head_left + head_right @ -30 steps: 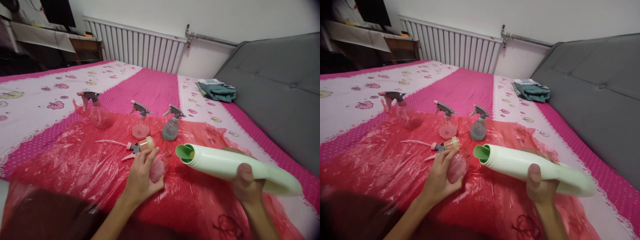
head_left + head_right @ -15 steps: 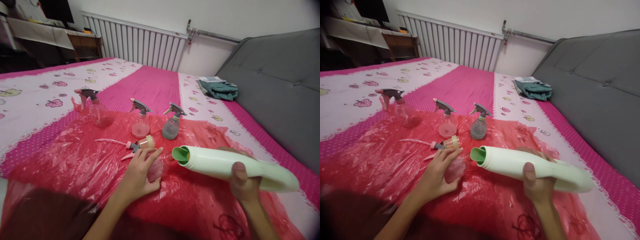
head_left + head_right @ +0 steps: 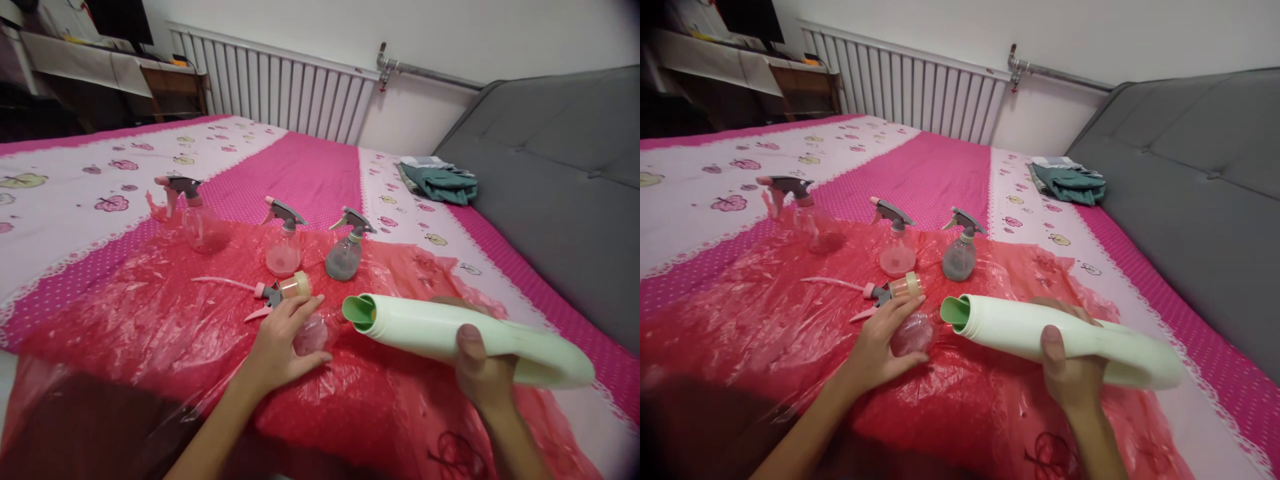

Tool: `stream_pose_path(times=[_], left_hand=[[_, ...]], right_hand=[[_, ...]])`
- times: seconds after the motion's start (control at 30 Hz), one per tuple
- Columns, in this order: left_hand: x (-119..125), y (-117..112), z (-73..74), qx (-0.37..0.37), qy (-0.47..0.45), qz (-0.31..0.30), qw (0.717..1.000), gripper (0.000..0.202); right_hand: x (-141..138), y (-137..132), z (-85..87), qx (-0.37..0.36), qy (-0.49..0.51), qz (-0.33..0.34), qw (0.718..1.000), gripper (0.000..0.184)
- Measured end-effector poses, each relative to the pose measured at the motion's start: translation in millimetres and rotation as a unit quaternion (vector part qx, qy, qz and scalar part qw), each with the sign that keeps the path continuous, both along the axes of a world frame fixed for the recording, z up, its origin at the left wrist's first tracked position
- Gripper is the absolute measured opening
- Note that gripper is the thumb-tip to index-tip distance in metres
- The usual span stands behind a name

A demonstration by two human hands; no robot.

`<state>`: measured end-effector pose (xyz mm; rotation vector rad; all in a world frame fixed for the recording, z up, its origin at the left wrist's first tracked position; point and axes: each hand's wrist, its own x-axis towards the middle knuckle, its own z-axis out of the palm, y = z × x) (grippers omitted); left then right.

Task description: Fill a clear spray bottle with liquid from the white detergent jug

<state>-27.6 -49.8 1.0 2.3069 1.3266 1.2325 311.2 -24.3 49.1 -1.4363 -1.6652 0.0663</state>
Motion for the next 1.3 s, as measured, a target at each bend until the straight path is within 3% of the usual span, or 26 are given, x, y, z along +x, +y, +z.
stream_pose_path(times=[0.17, 0.27, 0.4, 1.3], left_hand=[[1.7, 1.6, -14.3, 0.052, -0.045, 0.024, 0.997, 0.098], [2.9, 0.7, -18.9, 0.088, -0.065, 0.038, 0.993, 0.088], [2.9, 0.8, -17.2, 0.091, -0.049, 0.034, 0.994, 0.073], [2.5, 2.2, -15.9, 0.098, -0.046, 0.023, 0.994, 0.069]], right_hand=[[-2.2, -0.3, -0.2, -0.001, 0.009, -0.01, 1.0, 0.079], [-4.6, -1.4, -0.6, 0.007, 0.007, -0.015, 1.0, 0.08], [-5.4, -2.7, -2.0, 0.018, 0.014, -0.015, 1.0, 0.077], [3.1, -1.5, -11.1, -0.006, 0.0, -0.017, 1.0, 0.073]])
